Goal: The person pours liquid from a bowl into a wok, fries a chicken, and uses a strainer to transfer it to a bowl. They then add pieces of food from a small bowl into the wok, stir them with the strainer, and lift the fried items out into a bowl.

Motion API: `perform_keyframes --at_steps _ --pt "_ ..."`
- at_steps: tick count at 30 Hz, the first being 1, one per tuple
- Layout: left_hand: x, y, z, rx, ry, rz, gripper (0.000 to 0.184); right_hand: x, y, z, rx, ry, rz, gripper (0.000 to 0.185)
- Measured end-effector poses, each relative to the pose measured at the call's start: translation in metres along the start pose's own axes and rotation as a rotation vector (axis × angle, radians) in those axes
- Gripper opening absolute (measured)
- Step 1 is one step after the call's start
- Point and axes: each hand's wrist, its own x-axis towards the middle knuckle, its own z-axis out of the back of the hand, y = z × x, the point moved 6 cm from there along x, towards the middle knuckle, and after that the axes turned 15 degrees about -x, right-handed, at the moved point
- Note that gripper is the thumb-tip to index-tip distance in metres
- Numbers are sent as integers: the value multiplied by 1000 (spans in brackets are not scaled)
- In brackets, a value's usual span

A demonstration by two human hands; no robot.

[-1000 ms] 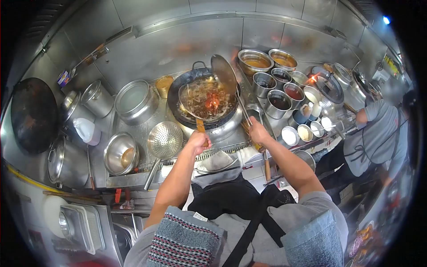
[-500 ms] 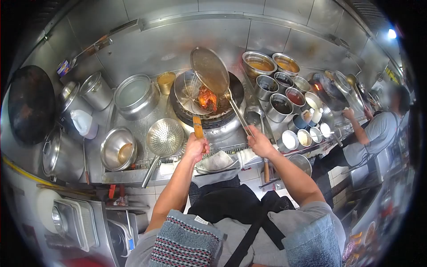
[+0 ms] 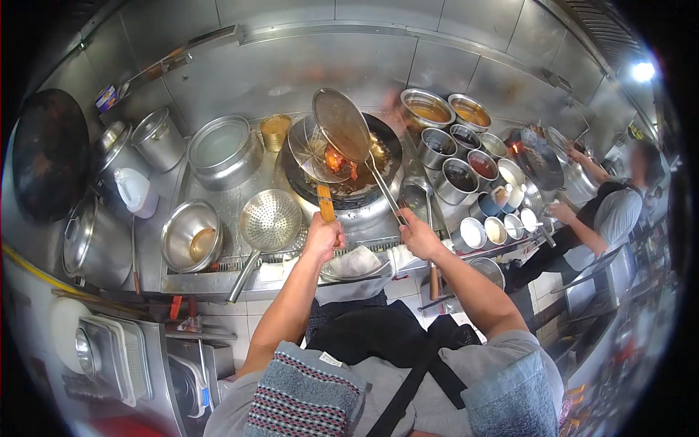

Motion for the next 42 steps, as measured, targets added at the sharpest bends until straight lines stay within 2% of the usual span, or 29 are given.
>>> perform_keyframes --at_steps 3,6,9,11,12,14,15,16,18,20,23,24,26,27,31,35,37,42 --pt "-6 -3 -2 -51 -14 -13 33 -4 3 4 -4 -39 7 37" --pt "-10 -5 -2 -50 -48 -7 33 -3 -1 4 14 33 -42 36" --pt "-11 -5 2 -77 -20 -7 33 11 -17 -4 141 4 -36 35" --pt "-16 -8 3 -85 -23 -19 29 21 -19 11 61 -231 4 35" --pt "-19 -10 2 -91 -23 -26 24 31 -22 11 64 -232 4 35" --pt "-19 -8 10 -125 -22 -21 28 55 -39 14 -121 -282 -98 37" --pt "-20 -7 13 -162 -21 -17 32 68 -47 11 -148 -212 -176 39" --pt "-24 -8 15 -151 -16 -14 32 76 -50 7 -139 -219 -183 39" --pt "-34 -12 16 -218 8 -37 32 89 -52 -11 -246 -77 -223 43" --pt "-44 -14 19 -238 -50 -58 27 92 -49 -28 -243 -48 -238 41" --pt "-57 -20 24 -236 -73 -89 29 105 -54 -58 -253 67 -275 54" --pt "-58 -21 26 -236 -78 -98 29 106 -44 -51 -252 67 -265 54" --pt "-60 -20 33 -211 -81 -110 29 104 -2 -10 -392 -207 -123 46" --pt "-60 -18 35 -178 -63 -126 31 126 5 -4 -282 -340 -33 35" --pt "-67 -14 27 -199 -60 -128 30 175 99 14 -428 -439 241 25" --pt "-70 -19 13 -220 -17 -109 31 227 138 7 -553 -376 198 23" --pt "-68 -20 14 -221 -5 -112 32 240 141 5 -595 -400 80 19" --pt "-70 -24 13 -229 11 -89 34 253 138 -1 -617 -470 87 18"
